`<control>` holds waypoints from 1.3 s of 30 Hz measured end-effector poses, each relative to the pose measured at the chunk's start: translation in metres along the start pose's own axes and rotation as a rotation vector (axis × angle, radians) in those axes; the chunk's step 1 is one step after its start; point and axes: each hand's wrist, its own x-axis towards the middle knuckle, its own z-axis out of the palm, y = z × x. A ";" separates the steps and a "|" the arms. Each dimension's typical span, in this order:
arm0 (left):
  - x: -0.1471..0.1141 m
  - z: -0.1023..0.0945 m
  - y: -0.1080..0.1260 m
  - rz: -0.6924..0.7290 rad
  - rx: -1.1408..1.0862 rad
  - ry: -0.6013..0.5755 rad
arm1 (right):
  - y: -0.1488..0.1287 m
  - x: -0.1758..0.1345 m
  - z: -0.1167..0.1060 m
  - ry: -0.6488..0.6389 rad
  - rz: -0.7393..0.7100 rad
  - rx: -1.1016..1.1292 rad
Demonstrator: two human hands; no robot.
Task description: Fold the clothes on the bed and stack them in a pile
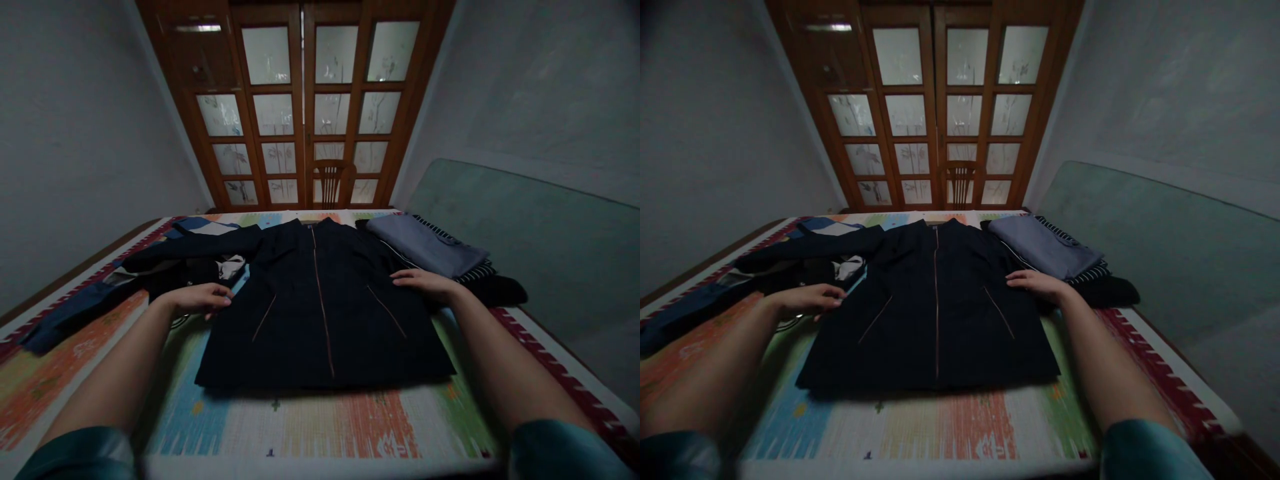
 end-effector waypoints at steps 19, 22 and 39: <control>0.140 0.142 0.041 0.174 0.909 0.509 | -0.036 0.071 0.197 0.249 -0.277 -0.872; 0.136 0.121 0.031 0.102 0.914 0.505 | -0.025 0.072 0.162 0.291 -0.235 -0.793; 0.143 0.158 0.076 0.315 0.918 0.612 | 0.010 0.076 0.082 0.819 -0.173 -0.541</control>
